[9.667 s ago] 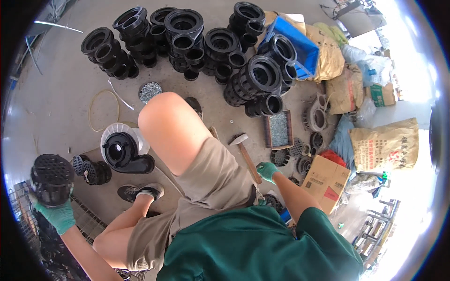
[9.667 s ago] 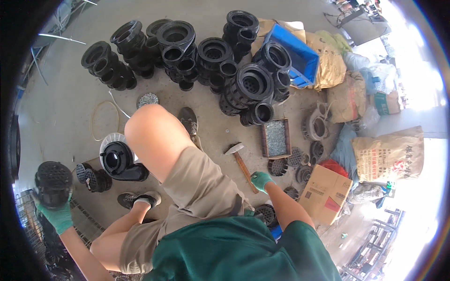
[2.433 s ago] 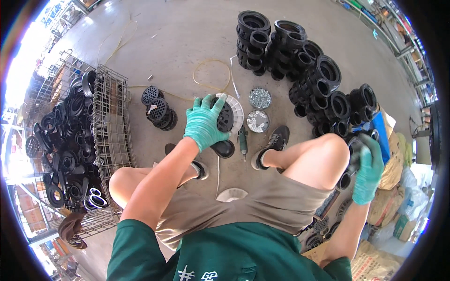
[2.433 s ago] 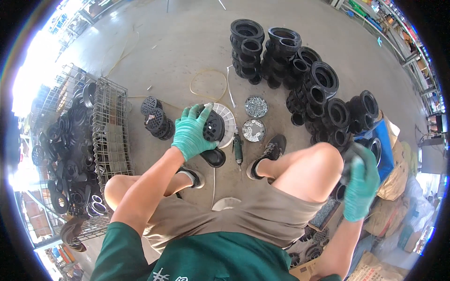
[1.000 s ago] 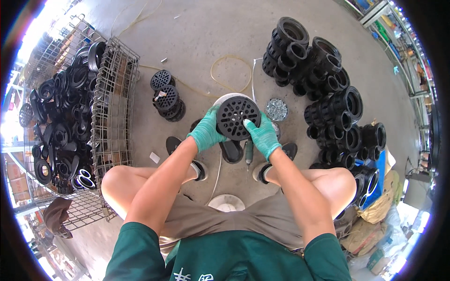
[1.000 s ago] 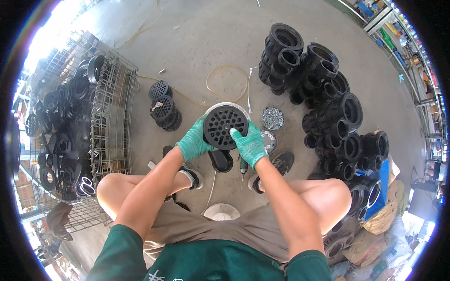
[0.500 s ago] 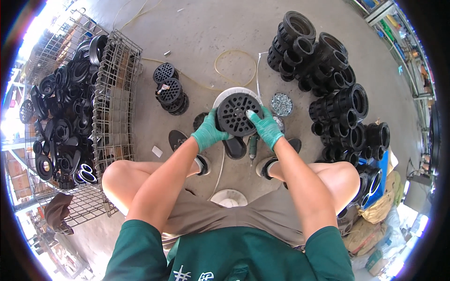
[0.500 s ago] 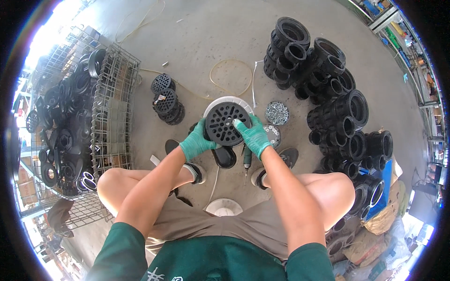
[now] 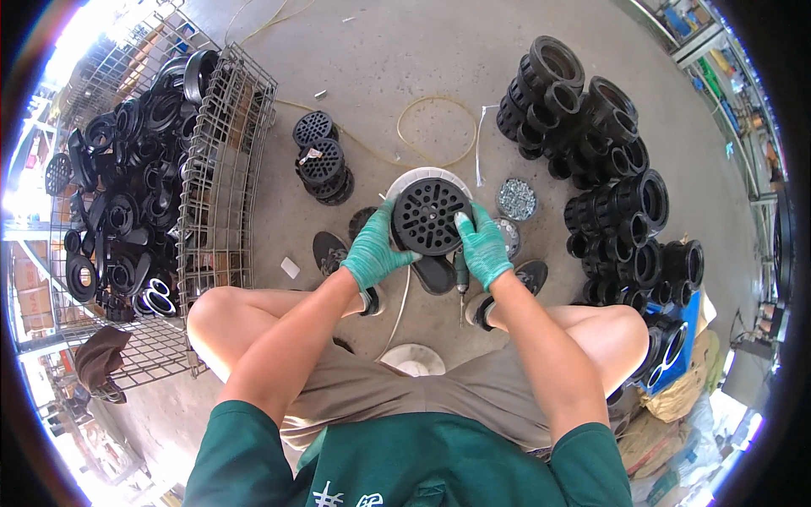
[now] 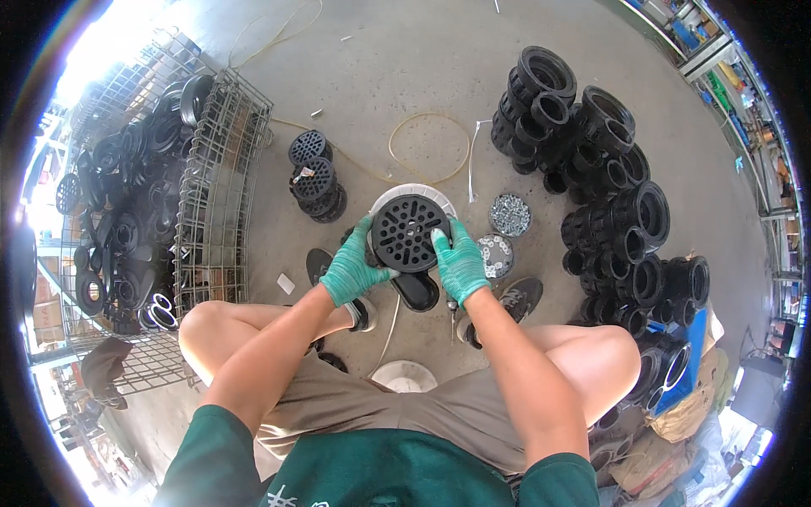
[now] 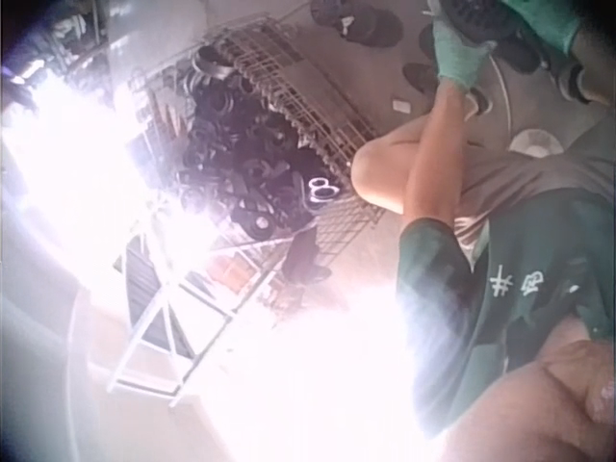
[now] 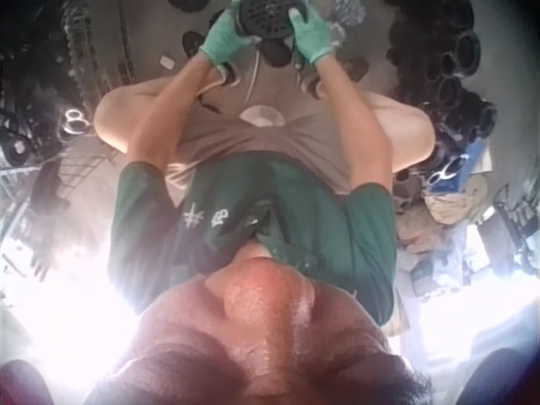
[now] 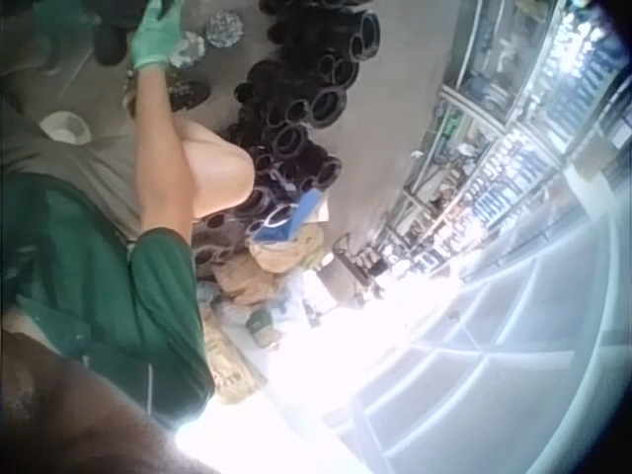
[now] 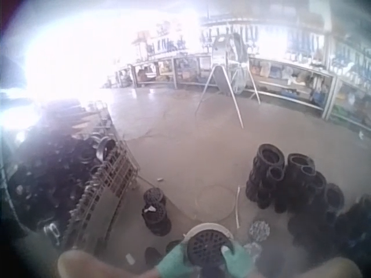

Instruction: The person uses an air-powered screwdriver to fasten a circular plastic vent piece onto a black motor housing, then taps the assembly with a hammer to secure parts before picking up and inspecting small metal components.

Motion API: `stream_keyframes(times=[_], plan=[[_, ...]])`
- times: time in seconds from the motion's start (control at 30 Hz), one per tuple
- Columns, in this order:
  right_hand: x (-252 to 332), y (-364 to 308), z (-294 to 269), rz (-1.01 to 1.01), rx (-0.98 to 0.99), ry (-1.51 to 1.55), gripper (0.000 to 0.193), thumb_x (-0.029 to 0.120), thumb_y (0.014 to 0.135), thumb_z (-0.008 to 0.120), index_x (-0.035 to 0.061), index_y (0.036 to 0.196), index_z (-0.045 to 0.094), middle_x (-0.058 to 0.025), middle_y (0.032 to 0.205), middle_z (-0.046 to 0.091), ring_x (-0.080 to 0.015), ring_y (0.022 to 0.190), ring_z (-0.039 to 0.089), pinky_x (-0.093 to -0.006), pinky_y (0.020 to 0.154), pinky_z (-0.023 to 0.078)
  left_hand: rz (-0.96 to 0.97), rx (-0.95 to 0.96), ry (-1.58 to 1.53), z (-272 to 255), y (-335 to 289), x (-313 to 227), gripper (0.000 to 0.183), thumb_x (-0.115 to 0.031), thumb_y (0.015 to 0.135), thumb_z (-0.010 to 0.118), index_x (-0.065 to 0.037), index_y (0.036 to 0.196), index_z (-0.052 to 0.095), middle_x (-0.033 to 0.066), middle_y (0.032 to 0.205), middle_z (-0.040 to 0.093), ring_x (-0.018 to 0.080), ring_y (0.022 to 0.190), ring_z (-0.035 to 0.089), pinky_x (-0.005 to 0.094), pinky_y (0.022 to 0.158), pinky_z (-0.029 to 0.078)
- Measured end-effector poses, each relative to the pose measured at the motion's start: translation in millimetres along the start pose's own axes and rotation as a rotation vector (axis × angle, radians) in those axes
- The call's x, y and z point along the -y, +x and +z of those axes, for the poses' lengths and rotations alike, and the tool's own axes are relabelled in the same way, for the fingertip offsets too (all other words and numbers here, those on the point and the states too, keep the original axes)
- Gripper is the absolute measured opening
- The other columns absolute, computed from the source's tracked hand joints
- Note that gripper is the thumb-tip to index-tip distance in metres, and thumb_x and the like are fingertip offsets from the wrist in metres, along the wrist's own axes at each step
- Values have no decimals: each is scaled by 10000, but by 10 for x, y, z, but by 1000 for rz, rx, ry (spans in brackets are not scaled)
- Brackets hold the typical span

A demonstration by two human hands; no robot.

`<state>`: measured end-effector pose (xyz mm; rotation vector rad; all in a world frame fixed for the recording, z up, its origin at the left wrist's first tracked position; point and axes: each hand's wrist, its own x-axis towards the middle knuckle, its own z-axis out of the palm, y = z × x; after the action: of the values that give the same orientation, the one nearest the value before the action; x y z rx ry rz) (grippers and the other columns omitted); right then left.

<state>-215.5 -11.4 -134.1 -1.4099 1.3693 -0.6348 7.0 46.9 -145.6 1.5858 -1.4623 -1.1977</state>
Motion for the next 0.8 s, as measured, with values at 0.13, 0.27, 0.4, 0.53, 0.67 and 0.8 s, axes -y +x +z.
stream_keyframes(times=[0.13,0.27,0.4,0.53,0.67,0.8], plan=[[258,-40,-124,-61,-52,56,428,269,1036,578,22,1385,548,-189,1224,683,-260,1093,654,-371,952,505,-273,-9,-893,37,-68,-728,1158,19,597,933,-68,1537,264,87,1455,493,193,1302,521,361,1055,533],[256,88,-150,-74,-31,-104,453,315,1032,568,53,1401,549,-230,1216,678,-340,1100,655,-412,949,508,-382,-23,-1037,16,-10,-745,1011,40,639,895,-76,1470,331,68,1423,504,184,1270,536,373,1032,558],[119,121,-49,-28,-25,-228,502,376,1022,552,97,1438,524,-299,1206,658,-465,1117,635,-497,947,508,-159,-57,-135,205,25,-160,743,-55,826,778,-151,1448,384,42,1408,505,204,1261,549,422,1000,583],[115,132,-29,19,8,-218,518,358,1029,562,73,1457,501,-282,1244,653,-402,1133,647,-443,964,504,-279,-72,-584,204,160,181,1053,-32,621,916,-65,1498,334,68,1388,523,215,1226,548,377,1025,547],[-6,149,-114,35,20,-158,509,356,1036,558,78,1459,508,-272,1259,656,-374,1152,652,-413,984,497,-513,-38,-1000,128,218,-373,818,-335,796,779,-109,1488,407,69,1365,572,242,1225,571,438,970,555],[-32,202,-236,40,111,-40,505,374,1043,558,68,1444,538,-246,1276,666,-304,1161,653,-377,1007,480,-653,-20,-1164,93,251,-489,628,-587,978,578,-167,1440,507,41,1341,618,229,1213,596,493,917,568]])
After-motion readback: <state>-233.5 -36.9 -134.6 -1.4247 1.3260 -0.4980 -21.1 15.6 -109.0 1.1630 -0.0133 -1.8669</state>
